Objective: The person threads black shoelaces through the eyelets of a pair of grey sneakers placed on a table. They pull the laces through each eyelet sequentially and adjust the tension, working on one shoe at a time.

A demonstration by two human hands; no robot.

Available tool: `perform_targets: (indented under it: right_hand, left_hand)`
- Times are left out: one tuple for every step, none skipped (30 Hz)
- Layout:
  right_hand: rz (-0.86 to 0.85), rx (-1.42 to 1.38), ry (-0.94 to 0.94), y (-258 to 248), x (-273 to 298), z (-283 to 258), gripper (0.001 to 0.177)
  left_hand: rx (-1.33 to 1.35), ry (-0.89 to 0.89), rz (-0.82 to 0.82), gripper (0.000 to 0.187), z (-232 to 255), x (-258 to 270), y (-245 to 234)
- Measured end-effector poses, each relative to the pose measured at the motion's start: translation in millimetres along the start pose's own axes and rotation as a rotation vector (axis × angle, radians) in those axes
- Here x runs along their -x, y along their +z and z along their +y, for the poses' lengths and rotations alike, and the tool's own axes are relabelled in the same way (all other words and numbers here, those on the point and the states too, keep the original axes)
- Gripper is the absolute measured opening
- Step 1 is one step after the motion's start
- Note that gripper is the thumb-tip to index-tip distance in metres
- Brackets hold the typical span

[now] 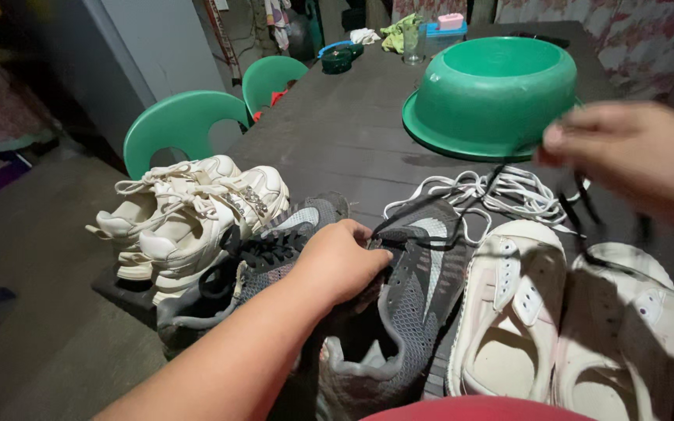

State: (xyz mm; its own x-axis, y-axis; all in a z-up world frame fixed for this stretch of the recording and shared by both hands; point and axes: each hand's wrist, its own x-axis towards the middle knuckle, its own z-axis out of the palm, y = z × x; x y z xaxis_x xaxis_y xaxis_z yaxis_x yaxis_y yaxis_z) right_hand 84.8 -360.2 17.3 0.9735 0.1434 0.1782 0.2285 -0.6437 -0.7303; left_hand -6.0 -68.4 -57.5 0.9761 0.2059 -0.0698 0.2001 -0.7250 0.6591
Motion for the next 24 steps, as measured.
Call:
perform_targets:
  right_hand:
    - [-0.028,0.028,0.020,2,-1,8,0.029]
    - [-0.056,0.055,0.040,4,0,16,0.028]
    - [-0.084,0.083,0.062,5,1,21,0.030]
    - [-0.105,0.000,0.134,6,3,25,0.027]
    - [-0.124,-0.083,0.206,7,6,26,0.025]
    - [-0.143,-0.166,0.277,8,10,26,0.025]
    - [-0.178,-0.248,0.261,13,16,24,0.026]
    - [-0.213,-0.330,0.245,20,22,21,0.029]
    - [-0.248,-0.413,0.225,25,28,15,0.033]
    - [-0.269,-0.448,0.270,28,34,8,0.029]
    - [-0.292,-0.483,0.315,35,40,1,0.026]
    - [-0.315,-0.519,0.359,40,46,-6,0.024]
    - [-0.339,-0.588,0.353,42,50,-13,0.022]
    - [-0.362,-0.658,0.346,44,53,-18,0.020]
    - [-0.386,-0.729,0.338,45,55,-22,0.019]
    - [-0.368,-0.743,0.359,45,57,-25,0.017]
    - [-0.349,-0.757,0.381,44,58,-26,0.016]
    - [-0.331,-0.770,0.402,44,58,-25,0.016]
    - [-0.337,-0.780,0.393,44,58,-23,0.016]
    - [-0.343,-0.789,0.384,44,57,-20,0.016]
    - [-0.348,-0.798,0.376,44,56,-17,0.016]
    - [-0.362,-0.837,0.348,44,55,-13,0.017]
    - [-0.375,-0.875,0.320,44,55,-9,0.018]
    - [-0.388,-0.913,0.292,45,54,-7,0.020]
  left_hand:
    - [0.037,-0.031,-0.020,0.057,0,1,1]
    - [0.075,-0.062,-0.040,0.054,1,1,2]
    - [0.055,-0.045,-0.025,0.052,2,2,2]
    - [0.035,-0.027,-0.010,0.050,3,2,2]
    - [0.016,-0.007,0.006,0.048,5,2,3]
    - [0.065,-0.047,-0.018,0.050,7,3,3]
    - [0.113,-0.087,-0.042,0.052,8,6,3]
    - [0.160,-0.127,-0.066,0.055,10,8,3]
    - [0.093,-0.068,-0.013,0.055,12,9,1]
    - [0.026,-0.009,0.040,0.056,14,10,-1]
    - [-0.042,0.050,0.093,0.056,16,11,-2]
    - [-0.032,-0.012,0.041,0.055,17,12,-3]
    - [-0.022,-0.076,-0.010,0.054,17,13,-3]
    - [-0.012,-0.139,-0.061,0.054,17,14,-3]
    - [0.001,-0.133,-0.050,0.053,17,15,-2]
    - [0.015,-0.127,-0.038,0.052,15,16,-2]
    - [0.028,-0.121,-0.026,0.052,14,16,0]
    - [0.025,-0.127,-0.032,0.053,13,16,0]
    - [0.022,-0.133,-0.038,0.054,11,16,1]
    - [0.018,-0.140,-0.044,0.055,9,15,1]
    - [-0.011,-0.036,0.039,0.053,7,16,1]
    - [-0.040,0.069,0.122,0.052,6,17,2]
    - [-0.069,0.174,0.203,0.051,7,18,3]
    - [-0.005,0.228,0.224,0.045,9,19,4]
